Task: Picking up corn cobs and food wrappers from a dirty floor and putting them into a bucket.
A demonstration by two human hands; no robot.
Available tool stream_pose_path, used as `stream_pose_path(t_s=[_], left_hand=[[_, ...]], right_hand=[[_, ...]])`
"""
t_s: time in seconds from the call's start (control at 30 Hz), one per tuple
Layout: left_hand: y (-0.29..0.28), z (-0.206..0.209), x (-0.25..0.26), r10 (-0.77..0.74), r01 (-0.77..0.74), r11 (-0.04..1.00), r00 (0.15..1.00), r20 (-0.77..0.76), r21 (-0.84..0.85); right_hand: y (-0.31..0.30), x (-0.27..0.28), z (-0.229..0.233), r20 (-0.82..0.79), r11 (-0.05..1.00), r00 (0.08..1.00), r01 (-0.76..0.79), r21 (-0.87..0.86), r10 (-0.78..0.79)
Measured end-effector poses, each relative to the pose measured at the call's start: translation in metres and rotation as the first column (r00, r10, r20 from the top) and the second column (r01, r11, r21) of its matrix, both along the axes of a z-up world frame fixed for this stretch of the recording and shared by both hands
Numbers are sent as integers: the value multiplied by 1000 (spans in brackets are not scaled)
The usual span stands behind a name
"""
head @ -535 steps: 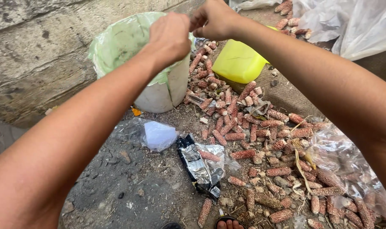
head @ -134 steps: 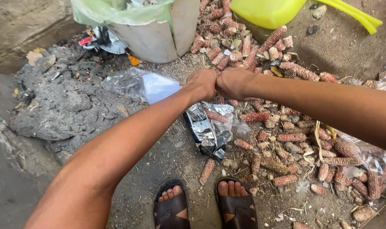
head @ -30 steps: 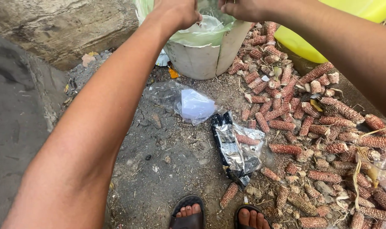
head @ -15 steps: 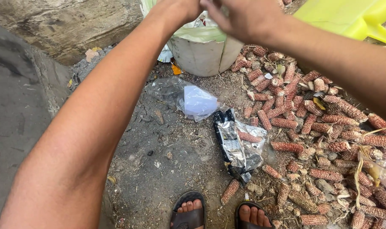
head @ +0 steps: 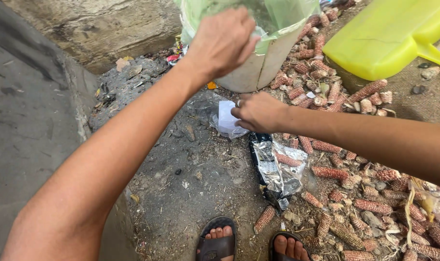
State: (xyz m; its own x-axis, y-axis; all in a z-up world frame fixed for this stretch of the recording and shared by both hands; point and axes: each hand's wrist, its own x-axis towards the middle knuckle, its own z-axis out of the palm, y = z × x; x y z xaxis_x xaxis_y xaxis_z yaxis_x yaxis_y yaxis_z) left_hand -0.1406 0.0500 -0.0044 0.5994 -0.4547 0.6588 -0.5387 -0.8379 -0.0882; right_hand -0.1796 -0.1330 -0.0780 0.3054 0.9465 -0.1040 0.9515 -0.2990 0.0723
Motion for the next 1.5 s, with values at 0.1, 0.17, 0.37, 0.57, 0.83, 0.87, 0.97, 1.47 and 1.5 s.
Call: stream_pose_path(t_s=[0.1, 0.17, 0.37, 0.57, 0.83, 0.87, 0.97, 1.47, 1.5], left_hand=[[6, -27, -19, -65, 89, 982, 987, -146, 168], [8, -53, -26, 37, 160, 917, 877, -478, 365], [-6, -64, -68, 200, 294, 850, 587, -784, 436], [-6, -120, -69, 139, 312, 873, 576, -805, 374], [-4, -77, -44, -34, 219, 968, 589, -808, 119], [-4, -65, -41, -40, 209, 972, 587, -808, 104], [-6, -29, -38, -40, 183, 979, 613, -789, 92], [-24, 62, -4, -130, 180, 984, 722, -680, 3], [-23, 69, -2, -130, 180, 984, 722, -679, 3]], right_hand=[[-2, -2, -21, -60, 987, 996, 53, -153, -63], [-4, 3, -36, -37, 958, 994, 90, -272, -104], [-2, 7, -35, -146, 951, 973, 132, -281, -178], [-17, 7, -41, -178, 958, 967, 135, -252, -183], [-41, 14, -11, -196, 984, 965, 178, -6, -175], [-47, 17, -8, -163, 989, 980, 127, 77, -113], [-57, 22, 4, -115, 984, 986, 134, 113, -121], [-87, 49, 85, 58, 906, 934, 325, 270, -353], [-86, 49, 93, 59, 906, 934, 325, 271, -353]])
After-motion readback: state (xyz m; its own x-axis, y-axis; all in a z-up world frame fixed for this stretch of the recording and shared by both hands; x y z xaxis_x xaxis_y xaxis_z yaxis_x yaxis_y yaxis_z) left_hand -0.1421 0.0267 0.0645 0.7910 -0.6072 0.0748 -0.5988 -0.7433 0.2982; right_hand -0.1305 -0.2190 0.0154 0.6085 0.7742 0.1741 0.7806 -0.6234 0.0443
